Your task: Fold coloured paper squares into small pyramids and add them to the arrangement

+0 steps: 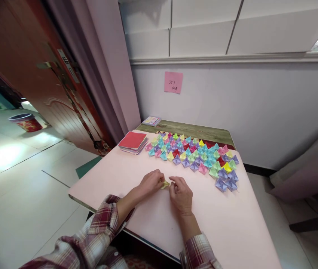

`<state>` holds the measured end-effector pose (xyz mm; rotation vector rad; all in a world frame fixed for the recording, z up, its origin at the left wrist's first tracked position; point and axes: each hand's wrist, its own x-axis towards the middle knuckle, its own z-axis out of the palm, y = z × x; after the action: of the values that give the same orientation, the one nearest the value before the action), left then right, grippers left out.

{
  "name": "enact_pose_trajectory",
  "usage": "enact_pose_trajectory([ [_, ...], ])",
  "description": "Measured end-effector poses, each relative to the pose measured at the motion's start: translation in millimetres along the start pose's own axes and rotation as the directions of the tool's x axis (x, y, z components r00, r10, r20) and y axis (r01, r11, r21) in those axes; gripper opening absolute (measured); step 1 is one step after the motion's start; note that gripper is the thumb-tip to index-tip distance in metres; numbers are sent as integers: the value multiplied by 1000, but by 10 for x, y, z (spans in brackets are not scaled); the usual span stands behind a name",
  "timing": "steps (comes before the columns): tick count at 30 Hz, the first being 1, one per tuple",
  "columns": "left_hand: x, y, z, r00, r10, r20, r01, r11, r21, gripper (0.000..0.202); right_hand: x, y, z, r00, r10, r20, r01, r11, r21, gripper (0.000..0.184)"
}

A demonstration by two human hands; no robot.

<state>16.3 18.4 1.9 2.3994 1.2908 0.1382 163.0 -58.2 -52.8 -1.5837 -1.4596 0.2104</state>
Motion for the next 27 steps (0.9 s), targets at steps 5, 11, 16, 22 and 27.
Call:
enact_pose_trajectory([
  [5,-2,42,23,999,31,-37,-32,999,-11,10,27,104,-12,965,212,-154,-198,975,100,28],
  [11,16,49,57,995,71,-76,-71,997,0,11,36,132,-24,936,312,-162,-283,942,179,30],
  [16,58,38,100,995,82,-59,-81,996,27,15,37,118,-34,935,326,-136,-303,938,167,29],
  [22,67,11,123,996,82,-36,-82,997,2,18,39,105,-38,951,282,-128,-266,956,128,27],
  [27,42,-16,129,994,83,-69,-87,995,-48,18,25,-6,-34,1000,4,-6,-4,998,57,25],
])
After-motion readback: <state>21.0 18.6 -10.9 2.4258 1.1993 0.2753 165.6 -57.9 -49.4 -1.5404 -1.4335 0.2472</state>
